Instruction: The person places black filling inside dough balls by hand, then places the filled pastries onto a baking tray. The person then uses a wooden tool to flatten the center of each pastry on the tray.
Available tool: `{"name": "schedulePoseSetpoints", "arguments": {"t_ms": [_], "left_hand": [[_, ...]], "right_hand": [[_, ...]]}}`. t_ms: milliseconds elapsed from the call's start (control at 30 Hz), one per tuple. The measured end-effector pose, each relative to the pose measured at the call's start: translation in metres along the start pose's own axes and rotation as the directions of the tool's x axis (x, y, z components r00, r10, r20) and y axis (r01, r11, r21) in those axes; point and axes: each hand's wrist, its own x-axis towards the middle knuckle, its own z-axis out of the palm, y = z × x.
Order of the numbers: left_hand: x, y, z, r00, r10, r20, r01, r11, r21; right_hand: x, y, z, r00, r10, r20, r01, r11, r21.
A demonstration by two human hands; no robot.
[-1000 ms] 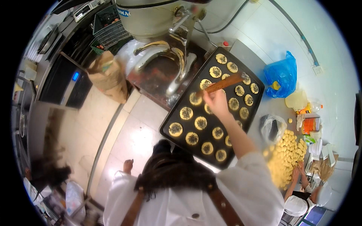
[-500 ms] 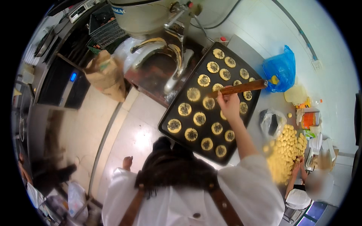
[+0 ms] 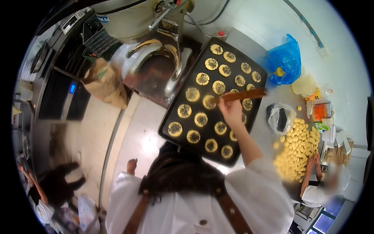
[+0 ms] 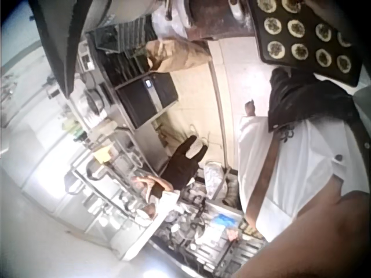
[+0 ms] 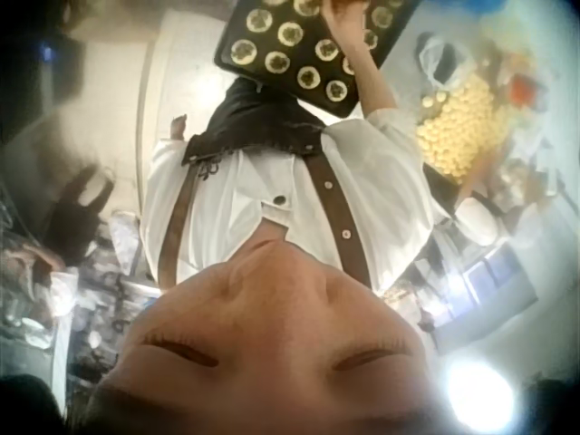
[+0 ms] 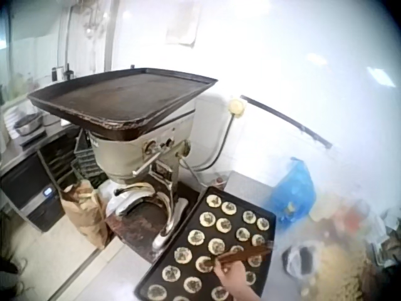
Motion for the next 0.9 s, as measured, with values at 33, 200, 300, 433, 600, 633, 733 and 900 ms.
{"name": "schedulePoseSetpoints", "arguments": {"t_ms": [33, 200, 300, 433, 600, 633, 733, 900], "left_hand": [[-0.003, -0.001, 0.002, 1.000, 0.026, 0.004, -0.026, 1.000, 0.004], [-0.007, 0.007, -0.003, 0.968, 0.213, 0.130, -0.240, 0.939, 0.245], [-0.001, 0.014, -0.002, 0.964, 0.220, 0.147, -0.254, 0.927, 0.277], [-0.006, 0.050, 0.008, 0.980, 0.187, 0.067, -0.194, 0.971, 0.142], [0.010, 0.071, -0.002, 0.971, 0.171, 0.165, -0.209, 0.946, 0.249], [0.008, 0.074, 0.000, 0.975, 0.175, 0.140, -0.203, 0.953, 0.225], [0.004, 0.082, 0.002, 0.979, 0.151, 0.139, -0.178, 0.963, 0.203], [0.006, 0.083, 0.004, 0.958, 0.211, 0.192, -0.257, 0.931, 0.259]], "right_hand": [[0.002, -0.021, -0.018, 0.996, 0.077, 0.040, -0.079, 0.995, 0.055], [-0.020, 0.009, -0.069, 0.992, 0.057, -0.113, -0.063, 0.997, -0.053], [-0.029, 0.020, -0.070, 0.989, 0.086, -0.120, -0.094, 0.994, -0.062], [-0.036, 0.021, -0.061, 0.984, 0.134, -0.121, -0.146, 0.985, -0.097], [-0.037, 0.028, -0.059, 0.984, 0.126, -0.128, -0.137, 0.987, -0.082], [-0.036, 0.028, -0.063, 0.981, 0.134, -0.142, -0.144, 0.987, -0.067], [-0.042, 0.026, -0.093, 0.954, 0.176, -0.244, -0.159, 0.983, 0.087], [-0.061, 0.030, -0.124, 0.957, 0.171, -0.236, -0.198, 0.975, -0.099]]}}
